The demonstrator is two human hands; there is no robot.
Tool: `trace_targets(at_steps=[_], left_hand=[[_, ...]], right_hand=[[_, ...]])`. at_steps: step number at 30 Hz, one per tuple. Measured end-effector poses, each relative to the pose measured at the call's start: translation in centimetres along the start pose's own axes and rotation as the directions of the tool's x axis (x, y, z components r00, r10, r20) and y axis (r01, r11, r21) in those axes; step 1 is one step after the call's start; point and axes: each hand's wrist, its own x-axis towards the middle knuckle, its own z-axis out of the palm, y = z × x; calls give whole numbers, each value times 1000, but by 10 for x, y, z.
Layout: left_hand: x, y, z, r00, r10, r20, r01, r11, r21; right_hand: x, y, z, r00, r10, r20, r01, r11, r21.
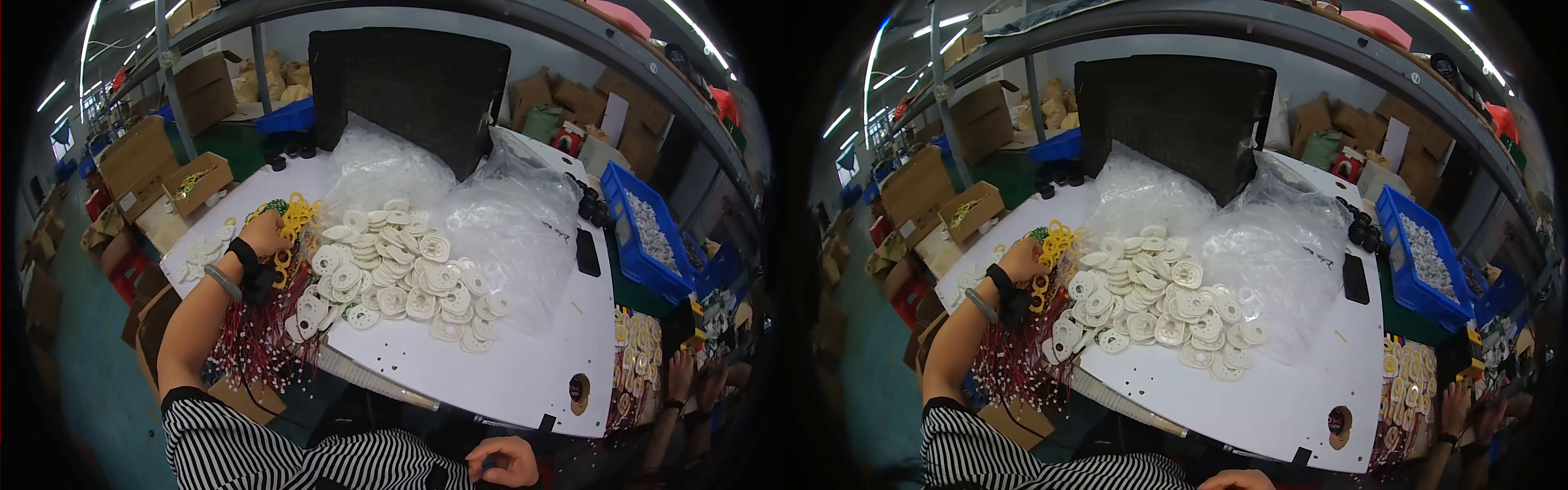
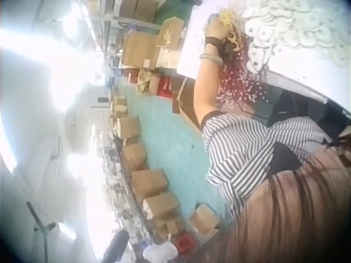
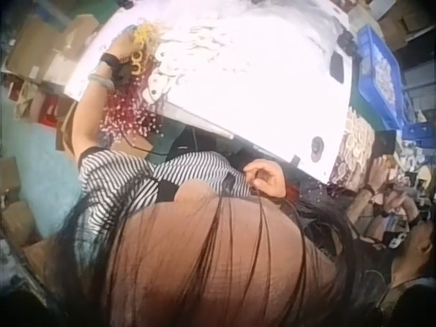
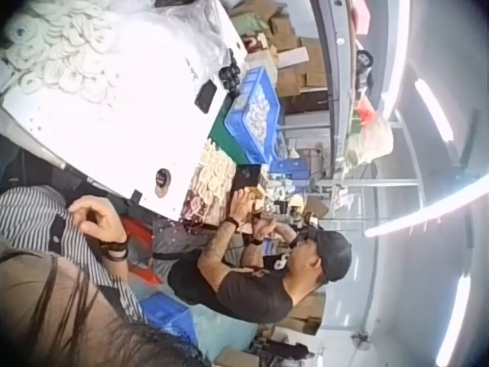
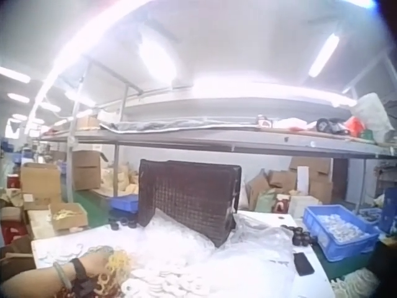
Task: Manually assembling small yellow and white components at a factory work table.
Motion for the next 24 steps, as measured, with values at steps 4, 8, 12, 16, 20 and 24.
trace_targets(at_steps=[4,8,12,16,20,24], left_hand=[[-20,-12,-17,997,-44,64,68,899,-432],[-59,-8,-37,1000,-3,16,14,647,-762],[-110,15,-72,998,21,-63,-65,522,-850],[-135,-4,-79,960,38,-276,-258,490,-833],[-171,-10,-95,843,149,-517,-528,416,-740],[-191,-18,-132,618,-13,-786,-775,155,-612]], right_hand=[[0,6,0,1000,29,-10,-29,999,45],[-3,21,-7,993,64,-99,-54,994,96],[2,29,-7,992,94,-86,-81,986,142],[10,33,0,983,161,-89,-147,978,145],[20,31,8,968,232,-92,-217,965,143],[25,27,18,968,230,-97,-217,968,128]])
